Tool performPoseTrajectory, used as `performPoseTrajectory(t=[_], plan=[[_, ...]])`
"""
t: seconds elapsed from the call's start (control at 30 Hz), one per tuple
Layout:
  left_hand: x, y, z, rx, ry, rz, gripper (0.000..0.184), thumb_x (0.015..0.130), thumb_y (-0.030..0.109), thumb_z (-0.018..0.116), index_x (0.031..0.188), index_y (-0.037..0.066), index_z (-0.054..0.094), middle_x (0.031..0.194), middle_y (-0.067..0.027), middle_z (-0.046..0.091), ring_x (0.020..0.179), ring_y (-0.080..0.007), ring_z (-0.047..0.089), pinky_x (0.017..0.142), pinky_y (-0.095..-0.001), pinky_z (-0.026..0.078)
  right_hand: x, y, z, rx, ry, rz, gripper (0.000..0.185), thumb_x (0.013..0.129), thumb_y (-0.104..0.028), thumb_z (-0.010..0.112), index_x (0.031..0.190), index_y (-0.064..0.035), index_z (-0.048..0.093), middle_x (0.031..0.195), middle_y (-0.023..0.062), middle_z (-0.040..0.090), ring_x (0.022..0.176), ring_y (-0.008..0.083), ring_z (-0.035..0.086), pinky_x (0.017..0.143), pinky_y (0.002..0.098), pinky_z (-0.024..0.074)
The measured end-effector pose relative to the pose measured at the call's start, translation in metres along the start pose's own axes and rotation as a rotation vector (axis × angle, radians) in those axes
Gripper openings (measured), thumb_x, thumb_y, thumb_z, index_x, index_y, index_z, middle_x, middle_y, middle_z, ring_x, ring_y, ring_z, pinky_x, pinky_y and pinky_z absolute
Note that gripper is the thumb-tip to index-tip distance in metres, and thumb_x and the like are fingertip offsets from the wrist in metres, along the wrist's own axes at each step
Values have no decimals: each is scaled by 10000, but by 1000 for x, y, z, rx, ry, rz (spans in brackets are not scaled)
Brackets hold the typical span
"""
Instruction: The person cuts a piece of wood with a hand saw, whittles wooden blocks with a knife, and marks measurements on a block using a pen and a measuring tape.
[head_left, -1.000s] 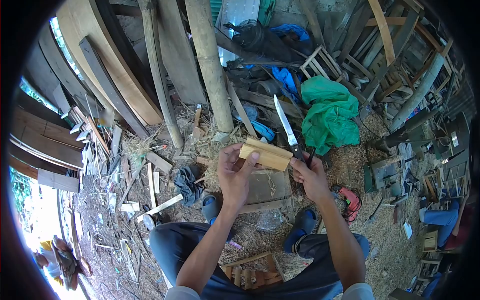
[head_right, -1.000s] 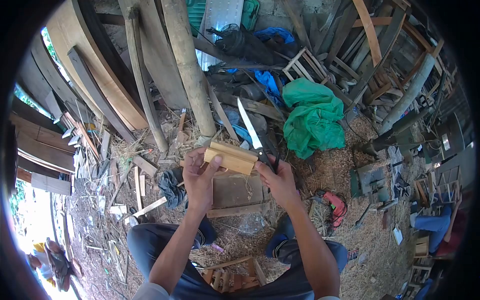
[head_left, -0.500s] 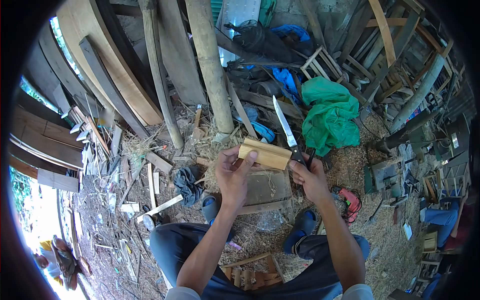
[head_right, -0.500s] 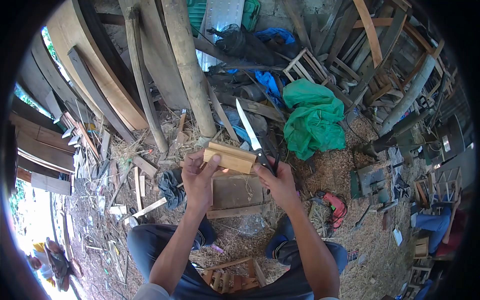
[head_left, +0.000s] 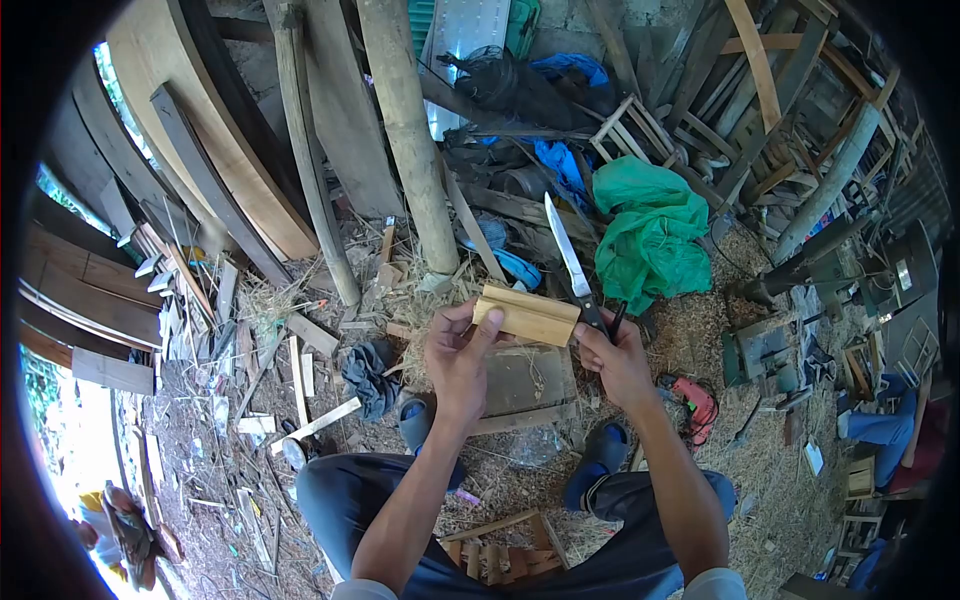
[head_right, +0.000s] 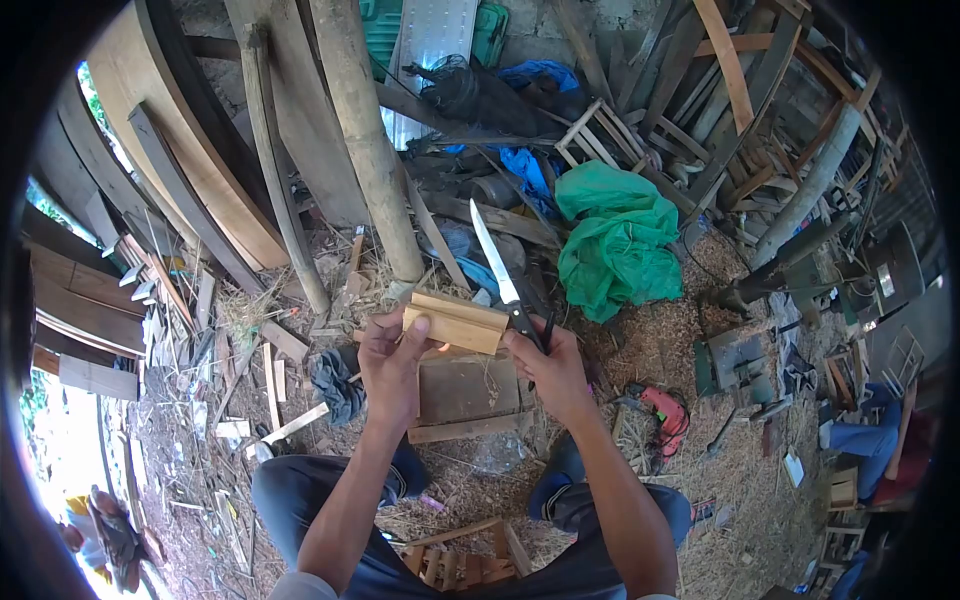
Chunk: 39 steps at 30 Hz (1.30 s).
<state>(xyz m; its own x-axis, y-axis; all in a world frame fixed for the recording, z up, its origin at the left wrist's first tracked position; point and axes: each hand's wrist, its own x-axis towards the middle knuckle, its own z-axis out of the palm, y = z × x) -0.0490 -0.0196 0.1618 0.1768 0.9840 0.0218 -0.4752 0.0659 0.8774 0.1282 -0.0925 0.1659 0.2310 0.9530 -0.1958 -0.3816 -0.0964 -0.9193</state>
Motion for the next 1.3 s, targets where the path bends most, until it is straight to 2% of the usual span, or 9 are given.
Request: performPoseTrajectory(t=[0.13,0.33,0.77,1.17,1.23,1.3], plan=[[0,-3,-1,-12,1,5,243,894,146,681,1020,-21,557,988,-132,645,858,-154,636,731,-310,578,1,-1,2,49,39,-1,92,898,-96,641,954,-39,595,659,-77,452,529,15,358,472,190,277],[-3,-3,1,-36,80,-8,244,889,149,690,1005,-17,553,977,-128,639,830,-147,624,711,-316,577,1,4,5,-29,-8,-14,91,916,-130,624,940,-49,591,653,-81,434,539,4,351,471,195,259],[-3,-7,0,20,82,3,233,886,138,693,992,-17,553,966,-113,635,825,-140,622,684,-294,565,0,11,3,-6,24,2,114,915,-148,636,934,-42,597,654,-77,434,535,9,360,467,195,259],[1,-15,-1,-2,99,-14,230,898,155,678,988,-3,538,990,-126,623,839,-150,620,670,-298,574,4,7,-2,-181,29,-28,172,906,-191,654,965,-30,649,647,-80,483,548,9,384,485,207,269],[1,-16,-2,27,79,-5,185,925,120,628,1045,13,537,1003,-122,623,844,-171,639,698,-320,585,2,6,-1,-178,34,-28,179,903,-201,661,954,-30,659,638,-85,488,551,9,390,487,211,271],[1,-16,-2,29,75,-6,190,923,125,632,1045,13,537,1003,-121,623,847,-170,639,698,-319,586,2,7,-2,-174,37,-29,179,903,-200,661,955,-29,659,638,-86,486,550,9,386,487,211,270]])
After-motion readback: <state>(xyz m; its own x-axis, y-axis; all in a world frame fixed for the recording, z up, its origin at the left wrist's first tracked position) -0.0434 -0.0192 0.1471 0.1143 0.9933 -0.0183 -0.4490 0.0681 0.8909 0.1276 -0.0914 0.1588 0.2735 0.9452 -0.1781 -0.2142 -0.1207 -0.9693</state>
